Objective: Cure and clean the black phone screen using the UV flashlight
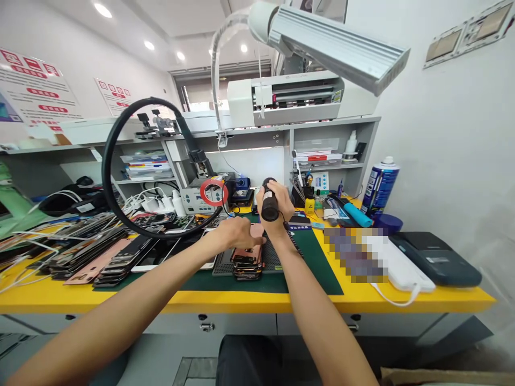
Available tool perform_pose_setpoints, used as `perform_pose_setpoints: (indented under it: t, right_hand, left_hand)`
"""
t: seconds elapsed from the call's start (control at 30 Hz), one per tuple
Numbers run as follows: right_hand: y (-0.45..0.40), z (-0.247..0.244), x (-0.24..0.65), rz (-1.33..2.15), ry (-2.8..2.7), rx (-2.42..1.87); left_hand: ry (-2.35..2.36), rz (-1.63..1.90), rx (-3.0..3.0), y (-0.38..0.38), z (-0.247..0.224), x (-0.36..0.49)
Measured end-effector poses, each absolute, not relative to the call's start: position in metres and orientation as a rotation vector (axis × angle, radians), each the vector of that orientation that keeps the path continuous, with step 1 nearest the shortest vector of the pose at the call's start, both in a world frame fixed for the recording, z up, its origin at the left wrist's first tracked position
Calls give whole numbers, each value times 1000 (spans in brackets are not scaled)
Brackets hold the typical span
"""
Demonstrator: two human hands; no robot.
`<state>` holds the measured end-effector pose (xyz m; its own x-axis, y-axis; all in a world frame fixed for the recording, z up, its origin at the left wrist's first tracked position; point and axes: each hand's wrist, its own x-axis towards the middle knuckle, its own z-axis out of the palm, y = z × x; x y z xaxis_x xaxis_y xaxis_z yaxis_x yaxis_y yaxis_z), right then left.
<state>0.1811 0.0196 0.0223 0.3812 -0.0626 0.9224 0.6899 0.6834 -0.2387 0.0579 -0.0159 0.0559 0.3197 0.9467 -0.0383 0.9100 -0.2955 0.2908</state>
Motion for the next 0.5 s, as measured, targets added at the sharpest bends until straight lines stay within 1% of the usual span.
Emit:
perform_pose_setpoints:
  t: [0.07,0.13,0.2,0.27,0.3,0.33,0.43,0.5]
  right_hand:
    - [19,23,181,-531,-1088,-675]
    - [16,24,179,-515,-1096,-671]
    - [14,25,175,-478,-1096,-661]
    - [12,25,173,-444,-1081,-647]
    - [12,24,172,-476,-1081,-674]
    - [13,23,172,-516,-1099,-694]
    - [15,21,175,-467,-1131,-645]
    - [10,24,173,-420,-1180,-736]
  left_hand:
    - [1682,344,2256,-19,69,35]
    - [1547,522,2073,-26,81,0]
    - [1036,816,1542,-39,86,-38]
    - [563,978,1119,-58,86,-70]
    - [408,1047,987,-70,84,-83]
    - [311,1101,899,-81,81,-92]
    - [200,1215,799,-113,75,-112]
    - [168,1300,793,-133,74,-126]
